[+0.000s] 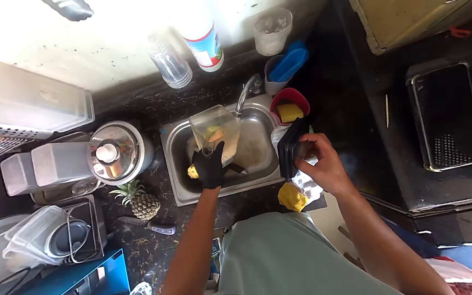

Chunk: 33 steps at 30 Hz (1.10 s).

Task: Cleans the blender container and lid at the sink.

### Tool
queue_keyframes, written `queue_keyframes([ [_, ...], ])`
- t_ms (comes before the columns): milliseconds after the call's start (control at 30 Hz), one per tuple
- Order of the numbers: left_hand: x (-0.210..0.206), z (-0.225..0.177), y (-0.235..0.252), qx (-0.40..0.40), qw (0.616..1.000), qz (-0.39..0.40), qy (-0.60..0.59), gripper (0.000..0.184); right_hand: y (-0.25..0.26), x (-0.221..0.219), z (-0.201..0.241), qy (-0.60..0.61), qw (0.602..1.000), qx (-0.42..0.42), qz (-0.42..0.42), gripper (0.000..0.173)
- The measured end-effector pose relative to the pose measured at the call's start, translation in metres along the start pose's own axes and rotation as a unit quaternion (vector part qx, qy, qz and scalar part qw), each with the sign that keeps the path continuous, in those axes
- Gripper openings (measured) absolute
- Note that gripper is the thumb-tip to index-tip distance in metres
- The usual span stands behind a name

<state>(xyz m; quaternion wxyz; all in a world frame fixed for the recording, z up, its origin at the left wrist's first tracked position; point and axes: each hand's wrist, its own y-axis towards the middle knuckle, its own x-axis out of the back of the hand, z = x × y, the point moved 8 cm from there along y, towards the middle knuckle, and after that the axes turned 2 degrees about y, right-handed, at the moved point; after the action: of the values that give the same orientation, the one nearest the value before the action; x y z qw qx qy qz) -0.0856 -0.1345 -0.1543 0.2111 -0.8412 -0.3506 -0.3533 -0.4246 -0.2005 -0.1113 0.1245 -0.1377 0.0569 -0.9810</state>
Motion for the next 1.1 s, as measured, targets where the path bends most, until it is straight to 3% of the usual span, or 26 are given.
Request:
queue_keyframes([
  [200, 0.012, 0.008, -0.037, -0.011, 1.000, 0.025, -0.001, 0.045, 0.003, -0.002, -0.006, 0.001, 1.000, -0.009, -0.002, 0.052],
  [467, 0.018, 0.009, -0.051, -0.124, 0.989, 0.065, -0.054, 0.042, 0.001, -0.001, 0.001, 0.002, 1.000, 0.005, 0.001, 0.051],
  [667, 0.006, 0.011, -0.041, -0.088, 0.991, 0.083, -0.055, 0.038, 0.000, -0.002, 0.001, -0.010, 1.000, 0.002, 0.000, 0.052],
  [800, -0.001, 0.010, -0.042, -0.118, 0.980, 0.132, -0.093, 0.038, 0.000, -0.006, 0.001, -0.006, 1.000, -0.001, 0.004, 0.052],
  [1100, -0.035, 0.033, -0.007, 0.028, 0.951, 0.212, -0.225, 0.028, -0.004, 0.008, 0.013, -0.006, 1.000, 0.017, -0.012, 0.051],
])
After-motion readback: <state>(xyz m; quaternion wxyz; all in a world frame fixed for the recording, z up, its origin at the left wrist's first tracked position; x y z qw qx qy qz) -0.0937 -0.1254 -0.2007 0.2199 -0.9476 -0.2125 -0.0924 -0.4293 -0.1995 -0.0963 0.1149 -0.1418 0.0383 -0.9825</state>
